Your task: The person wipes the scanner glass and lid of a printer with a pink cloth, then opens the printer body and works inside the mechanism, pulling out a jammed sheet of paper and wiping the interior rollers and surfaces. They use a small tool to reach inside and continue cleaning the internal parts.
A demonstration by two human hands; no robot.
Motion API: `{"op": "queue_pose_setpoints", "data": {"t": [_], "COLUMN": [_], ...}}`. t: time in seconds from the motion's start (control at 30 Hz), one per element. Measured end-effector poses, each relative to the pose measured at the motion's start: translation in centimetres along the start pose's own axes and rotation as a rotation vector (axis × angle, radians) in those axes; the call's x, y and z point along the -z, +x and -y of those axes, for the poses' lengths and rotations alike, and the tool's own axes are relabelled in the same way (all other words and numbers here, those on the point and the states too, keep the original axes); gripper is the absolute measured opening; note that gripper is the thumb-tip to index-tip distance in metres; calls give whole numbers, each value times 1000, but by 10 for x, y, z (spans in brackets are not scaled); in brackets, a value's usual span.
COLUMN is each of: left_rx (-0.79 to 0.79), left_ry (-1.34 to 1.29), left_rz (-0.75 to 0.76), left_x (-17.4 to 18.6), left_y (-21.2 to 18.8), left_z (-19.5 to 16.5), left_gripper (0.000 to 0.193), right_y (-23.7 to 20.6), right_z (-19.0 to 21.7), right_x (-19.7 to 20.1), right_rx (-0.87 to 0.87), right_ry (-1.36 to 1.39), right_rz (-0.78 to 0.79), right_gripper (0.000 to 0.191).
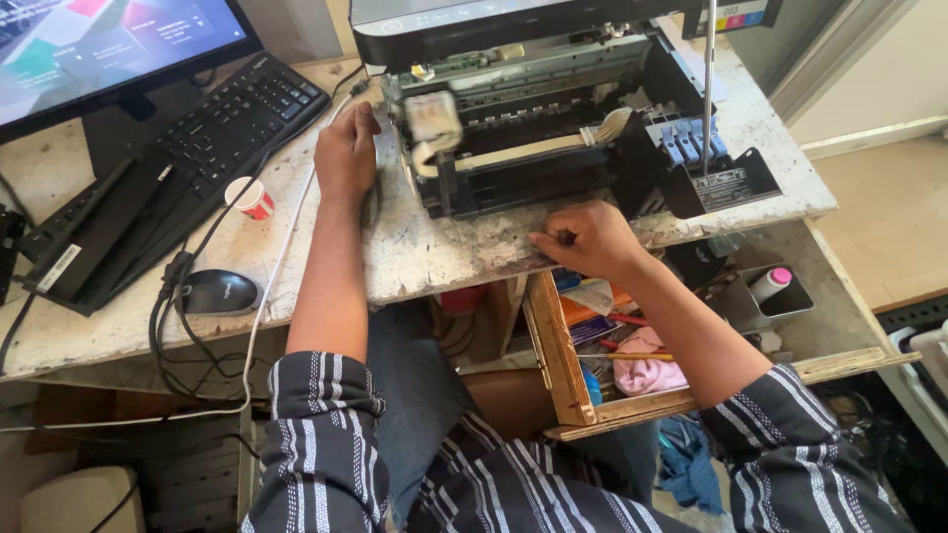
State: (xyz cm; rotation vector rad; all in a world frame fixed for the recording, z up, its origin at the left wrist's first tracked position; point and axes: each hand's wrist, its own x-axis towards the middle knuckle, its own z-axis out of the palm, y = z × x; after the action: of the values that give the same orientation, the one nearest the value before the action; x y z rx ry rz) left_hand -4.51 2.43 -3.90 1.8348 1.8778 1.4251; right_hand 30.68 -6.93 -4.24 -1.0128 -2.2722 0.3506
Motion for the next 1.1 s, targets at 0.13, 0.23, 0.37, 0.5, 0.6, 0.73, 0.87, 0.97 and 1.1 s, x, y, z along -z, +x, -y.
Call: {"op": "queue_pose_setpoints", "data": {"t": [0.13,0.23,0.37,0.5,0.6,0.73,0.87,0.97,1.1], "left_rx": [-19,-37,-36,-45,-39,-62,-79,-101,-102], "left_ry": [-15,-28,-23,-21,-8,-31,-38,-41,-24], "left_rz": [-11,-23,-27,-34,-43,-64,-61,-62,-59], "left_x": [-1,-1,-1,0,0,1,1,1,1], "left_y": [0,1,2,2,2,3,3,3,3], "left_z": [1,1,2,3,3,4,5,6,7], "left_gripper": [57,55,54,52,50,47,48,49,52], "right_y": [1,1,1,1,1,1,1,1,1], "right_z": [0,1,0,-2,-3,-4,-2,0,1], "right_x": [0,0,-1,-2,-3,-5,-4,-4,-3], "right_rx": [-19,-17,-47,11,10,-31,-51,-47,-70], "right_ry": [-10,-10,9,5,-2,-13,45,35,29], "right_rz": [15,16,22,5,14,24,37,25,33], "right_gripper": [38,38,38,36,36,37,36,32,34]}}
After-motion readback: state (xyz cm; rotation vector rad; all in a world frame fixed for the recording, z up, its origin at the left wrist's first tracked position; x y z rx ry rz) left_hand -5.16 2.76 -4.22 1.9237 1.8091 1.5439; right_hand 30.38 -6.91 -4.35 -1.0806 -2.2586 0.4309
